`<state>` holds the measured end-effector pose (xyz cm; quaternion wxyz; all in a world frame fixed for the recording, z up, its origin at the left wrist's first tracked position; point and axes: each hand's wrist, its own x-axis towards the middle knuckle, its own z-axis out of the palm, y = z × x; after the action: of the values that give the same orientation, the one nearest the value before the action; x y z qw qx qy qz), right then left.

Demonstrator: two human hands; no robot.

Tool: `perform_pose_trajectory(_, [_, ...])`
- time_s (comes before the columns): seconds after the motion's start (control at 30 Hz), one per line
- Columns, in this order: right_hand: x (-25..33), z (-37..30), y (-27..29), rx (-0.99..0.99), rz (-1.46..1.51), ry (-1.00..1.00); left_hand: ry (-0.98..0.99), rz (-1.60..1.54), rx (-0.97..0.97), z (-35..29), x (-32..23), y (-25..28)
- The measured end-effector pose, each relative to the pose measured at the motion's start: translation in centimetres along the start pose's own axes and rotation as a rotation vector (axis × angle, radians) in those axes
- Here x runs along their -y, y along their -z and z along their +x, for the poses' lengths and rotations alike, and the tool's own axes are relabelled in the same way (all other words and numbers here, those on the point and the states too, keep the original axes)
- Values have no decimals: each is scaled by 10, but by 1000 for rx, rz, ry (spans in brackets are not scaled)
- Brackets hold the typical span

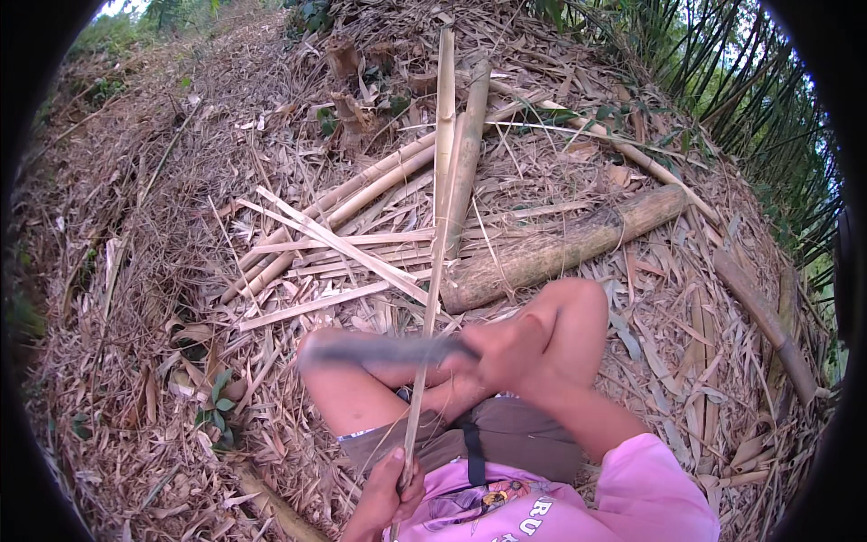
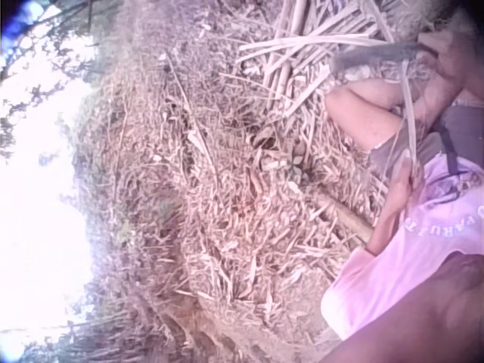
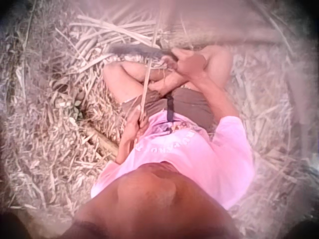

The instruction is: The person shaves and trims bamboo strips using a knife, alternating between different strips and smoothing their surfaces.

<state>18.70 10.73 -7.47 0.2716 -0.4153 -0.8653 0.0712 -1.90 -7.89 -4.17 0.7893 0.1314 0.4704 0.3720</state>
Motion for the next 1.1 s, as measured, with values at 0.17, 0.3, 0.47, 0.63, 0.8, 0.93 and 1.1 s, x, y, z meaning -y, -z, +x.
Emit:
perform_pose_trajectory(0.17, [5,5,-1,-151,120,249,-10,120,-38,-7,-10,4])
perform_pose_trajectory(0.3, [-16,14,-7,-171,20,76,-80,149,-100,-15,4,22])
perform_pose_trajectory(0.47, [-48,26,-2,-32,11,-249,-78,250,-171,-26,26,17])
perform_pose_trajectory(0.63, [-2,13,1,-143,35,201,-335,505,-303,-4,30,13])
perform_pose_trajectory(0.8, [-77,22,-10,-184,17,-206,-329,592,-285,-31,22,5])
perform_pose_trajectory(0.93, [-44,17,-15,-106,-5,-136,-442,786,-420,-29,27,1])
perform_pose_trajectory(1.1, [21,5,-17,-43,241,-39,-434,785,-449,-15,19,-3])
